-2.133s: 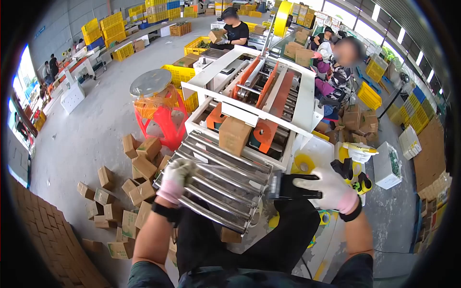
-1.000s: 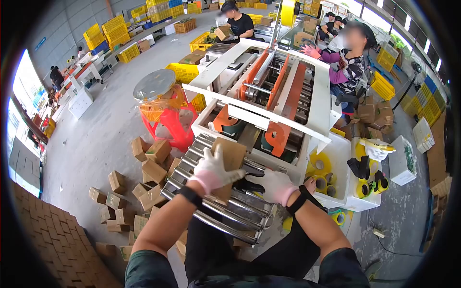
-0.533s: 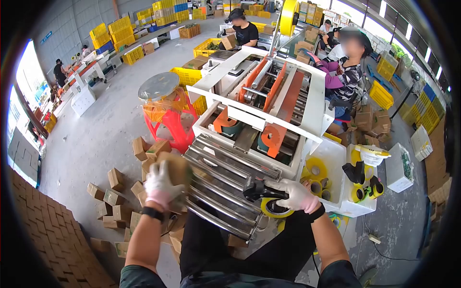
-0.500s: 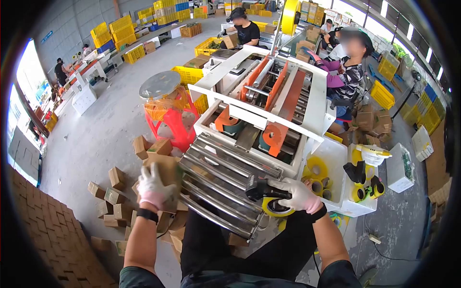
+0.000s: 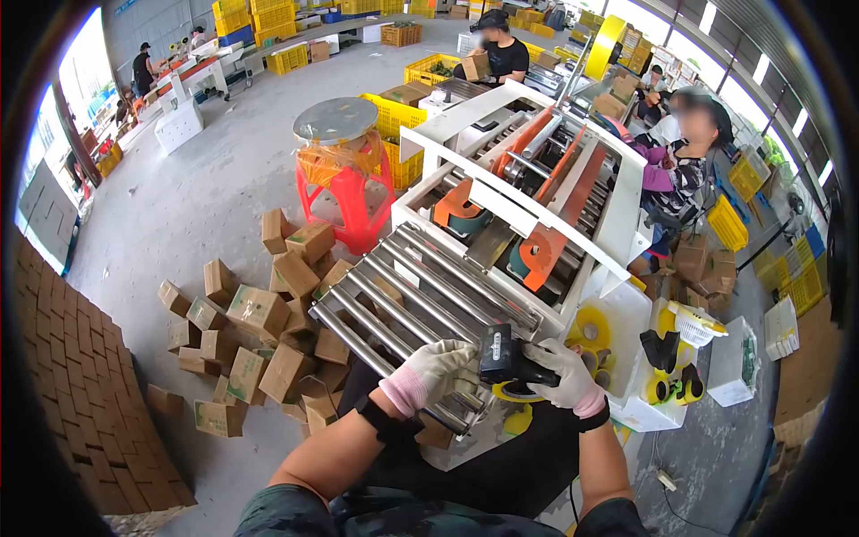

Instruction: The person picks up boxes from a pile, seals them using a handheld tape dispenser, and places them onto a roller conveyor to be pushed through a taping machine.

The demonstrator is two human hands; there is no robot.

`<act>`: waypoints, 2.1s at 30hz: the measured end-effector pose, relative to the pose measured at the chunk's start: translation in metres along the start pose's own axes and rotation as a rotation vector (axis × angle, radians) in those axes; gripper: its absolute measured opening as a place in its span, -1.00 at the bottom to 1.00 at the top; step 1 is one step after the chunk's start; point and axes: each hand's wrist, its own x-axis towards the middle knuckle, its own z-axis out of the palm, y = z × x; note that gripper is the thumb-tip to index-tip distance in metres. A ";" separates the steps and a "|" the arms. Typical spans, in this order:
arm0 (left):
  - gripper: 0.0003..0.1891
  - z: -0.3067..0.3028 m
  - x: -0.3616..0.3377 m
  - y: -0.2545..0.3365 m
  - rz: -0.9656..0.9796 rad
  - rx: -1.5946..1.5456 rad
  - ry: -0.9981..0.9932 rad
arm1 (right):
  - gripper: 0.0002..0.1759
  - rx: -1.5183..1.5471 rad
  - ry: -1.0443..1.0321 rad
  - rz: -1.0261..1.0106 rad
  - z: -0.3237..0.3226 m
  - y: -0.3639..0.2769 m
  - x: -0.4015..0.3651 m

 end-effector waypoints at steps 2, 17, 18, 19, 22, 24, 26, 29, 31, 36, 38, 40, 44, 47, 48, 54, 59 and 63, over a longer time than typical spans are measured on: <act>-0.69 0.000 0.000 0.002 -0.009 -0.040 -0.029 | -0.26 0.007 0.010 0.003 0.001 0.002 -0.003; -0.83 0.022 0.000 0.004 0.019 -0.249 -0.080 | -0.29 0.174 0.099 -0.082 0.006 0.016 -0.005; -0.81 0.022 0.000 0.004 0.016 -0.277 -0.108 | -0.29 0.164 0.095 -0.082 0.006 0.017 -0.006; -0.77 0.022 0.001 0.007 -0.018 -0.305 -0.116 | -0.30 0.154 0.093 -0.082 0.006 0.018 -0.007; -0.55 0.018 0.002 0.011 -0.091 -0.384 -0.137 | -0.31 0.090 0.074 -0.081 0.005 0.015 -0.008; -0.40 0.007 0.004 0.007 -0.109 -0.444 -0.126 | -0.33 0.051 0.046 -0.066 0.003 0.008 -0.006; -0.34 0.007 0.007 -0.004 -0.068 -0.266 0.054 | -0.35 0.000 0.067 -0.096 0.007 0.005 -0.004; -0.73 -0.002 0.012 -0.022 0.026 -0.146 0.020 | -0.36 -0.060 0.074 -0.103 0.006 -0.008 -0.003; -0.87 -0.002 0.013 -0.020 0.055 0.129 0.236 | -0.33 -0.147 0.055 -0.097 0.005 -0.014 -0.001; -0.94 -0.030 0.002 0.032 0.211 0.321 0.278 | -0.27 -0.278 0.015 -0.118 -0.025 -0.039 -0.005; -0.94 -0.060 -0.011 0.061 0.263 0.379 0.417 | -0.25 -0.408 -0.023 -0.061 -0.044 -0.032 -0.026; -0.93 -0.098 -0.032 0.087 0.266 0.382 0.515 | -0.24 -0.473 -0.042 -0.015 -0.060 -0.035 -0.046; -0.94 -0.103 -0.048 0.120 0.179 0.531 0.528 | -0.24 -0.520 -0.011 0.007 -0.065 -0.018 -0.073; -0.94 -0.093 -0.026 0.146 0.289 0.590 0.476 | -0.23 -0.552 -0.016 0.080 -0.071 -0.023 -0.067; -0.94 -0.088 -0.016 0.159 0.274 0.574 0.479 | -0.23 -0.564 -0.009 0.097 -0.074 -0.025 -0.062; -0.91 -0.059 0.047 0.231 0.411 0.786 0.435 | -0.29 -0.597 0.147 0.133 -0.090 -0.008 -0.029; -0.92 -0.084 0.111 0.244 0.431 0.864 0.444 | -0.36 -0.602 0.189 0.157 -0.091 0.023 0.004; -0.88 -0.184 0.173 0.199 0.329 0.960 0.349 | -0.37 -0.578 -0.047 0.300 -0.075 0.056 0.029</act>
